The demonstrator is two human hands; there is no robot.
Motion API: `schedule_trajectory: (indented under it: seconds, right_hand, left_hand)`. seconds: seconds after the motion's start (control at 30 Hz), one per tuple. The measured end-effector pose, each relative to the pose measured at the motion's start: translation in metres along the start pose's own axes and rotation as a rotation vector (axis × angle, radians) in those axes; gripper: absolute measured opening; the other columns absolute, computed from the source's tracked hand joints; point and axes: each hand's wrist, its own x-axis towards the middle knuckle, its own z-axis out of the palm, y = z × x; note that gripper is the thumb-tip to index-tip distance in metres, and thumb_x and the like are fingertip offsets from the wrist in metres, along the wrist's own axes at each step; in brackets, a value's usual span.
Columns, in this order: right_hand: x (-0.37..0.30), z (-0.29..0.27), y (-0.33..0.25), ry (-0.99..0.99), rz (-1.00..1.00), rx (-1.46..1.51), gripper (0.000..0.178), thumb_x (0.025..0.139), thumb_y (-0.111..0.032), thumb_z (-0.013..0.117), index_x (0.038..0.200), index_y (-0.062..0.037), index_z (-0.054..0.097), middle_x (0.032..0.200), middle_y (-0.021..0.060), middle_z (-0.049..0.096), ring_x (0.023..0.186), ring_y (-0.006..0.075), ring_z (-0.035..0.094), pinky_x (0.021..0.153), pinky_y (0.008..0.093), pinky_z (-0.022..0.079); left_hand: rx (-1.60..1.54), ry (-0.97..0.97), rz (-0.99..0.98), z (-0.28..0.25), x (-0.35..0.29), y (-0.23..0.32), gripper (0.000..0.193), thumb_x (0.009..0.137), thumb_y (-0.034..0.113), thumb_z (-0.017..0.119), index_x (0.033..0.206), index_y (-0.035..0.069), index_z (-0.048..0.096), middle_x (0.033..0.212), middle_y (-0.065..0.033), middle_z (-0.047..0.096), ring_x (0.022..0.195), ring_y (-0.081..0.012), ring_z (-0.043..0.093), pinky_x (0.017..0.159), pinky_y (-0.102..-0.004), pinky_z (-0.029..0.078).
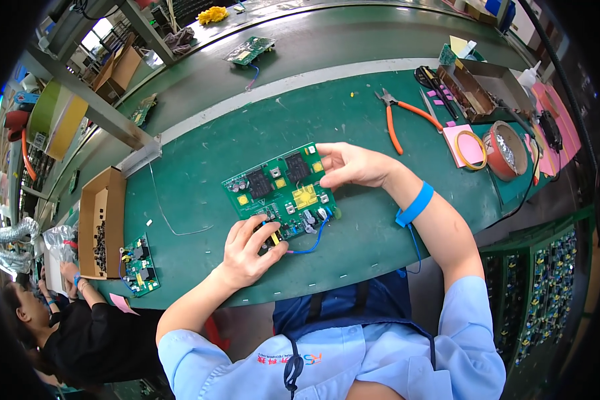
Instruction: The person assembles electronic circuit boards by hand, attaching electronic components and wires to the boards, then inspects the assembled boards. The assembly uses a soldering iron and pliers.
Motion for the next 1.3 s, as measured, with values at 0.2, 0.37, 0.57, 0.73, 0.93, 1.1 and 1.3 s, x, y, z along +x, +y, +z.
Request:
schedule_trajectory:
  seconds: [0.2,0.37,0.57,0.73,0.93,1.1,1.3]
  right_hand:
    - [0.002,0.013,0.000,0.082,-0.041,-0.087,0.040,0.069,0.004,0.049,0.108,-0.0006,0.042,0.096,0.0070,0.055,0.086,0.0096,0.050,0.074,0.0232,0.040]
    - [0.002,0.013,0.005,0.116,-0.059,-0.106,0.036,0.065,0.006,0.045,0.101,0.0010,0.048,0.094,0.0058,0.055,0.081,0.0087,0.051,0.072,0.0227,0.040]
    - [0.005,0.007,0.005,0.151,0.010,-0.243,0.037,0.063,0.003,0.044,0.100,0.0017,0.046,0.087,0.0048,0.055,0.073,0.0083,0.050,0.063,0.0227,0.042]
    - [-0.003,0.009,-0.003,0.092,0.076,-0.212,0.045,0.064,0.001,0.042,0.109,0.0003,0.040,0.085,0.0071,0.056,0.074,0.0102,0.051,0.063,0.0243,0.044]
    - [-0.007,0.009,-0.005,-0.025,0.192,-0.335,0.047,0.064,0.001,0.040,0.112,0.0004,0.038,0.085,0.0086,0.056,0.074,0.0121,0.052,0.063,0.0243,0.046]
    - [-0.009,0.007,-0.012,-0.066,0.182,-0.329,0.040,0.066,-0.001,0.043,0.106,0.0018,0.043,0.083,0.0090,0.057,0.071,0.0121,0.053,0.062,0.0235,0.046]
    - [-0.013,-0.025,-0.015,0.205,0.090,-0.373,0.033,0.070,-0.010,0.049,0.102,0.0004,0.047,0.088,0.0108,0.056,0.074,0.0131,0.055,0.064,0.0235,0.045]
  left_hand:
    - [0.076,0.014,-0.011,-0.002,-0.004,-0.001,0.015,0.057,0.015,0.058,0.071,0.016,0.055,0.089,-0.0037,0.051,0.086,-0.0218,0.048,0.066,-0.0311,0.039]
    - [-0.003,0.011,-0.040,0.001,-0.005,-0.003,0.018,0.054,0.012,0.060,0.072,0.015,0.055,0.089,-0.0050,0.051,0.087,-0.0232,0.047,0.066,-0.0333,0.039]
    - [-0.081,0.014,-0.079,0.004,-0.005,-0.007,0.022,0.051,0.009,0.061,0.072,0.014,0.056,0.089,-0.0059,0.051,0.087,-0.0246,0.047,0.066,-0.0357,0.039]
    - [0.017,0.015,-0.044,0.001,-0.005,-0.008,0.018,0.053,0.012,0.060,0.071,0.015,0.056,0.088,-0.0043,0.052,0.087,-0.0237,0.047,0.068,-0.0350,0.038]
    - [0.051,0.051,-0.047,-0.002,-0.005,-0.009,0.019,0.053,0.011,0.060,0.070,0.015,0.056,0.089,-0.0043,0.051,0.087,-0.0237,0.047,0.068,-0.0353,0.038]
    - [-0.089,0.063,-0.140,-0.003,-0.001,-0.009,0.025,0.048,0.006,0.063,0.070,0.013,0.055,0.090,-0.0068,0.051,0.087,-0.0257,0.048,0.067,-0.0366,0.038]
    - [-0.526,0.044,-0.419,0.011,-0.002,-0.002,0.024,0.052,-0.001,0.064,0.072,0.007,0.055,0.092,-0.0108,0.050,0.088,-0.0276,0.049,0.072,-0.0355,0.039]
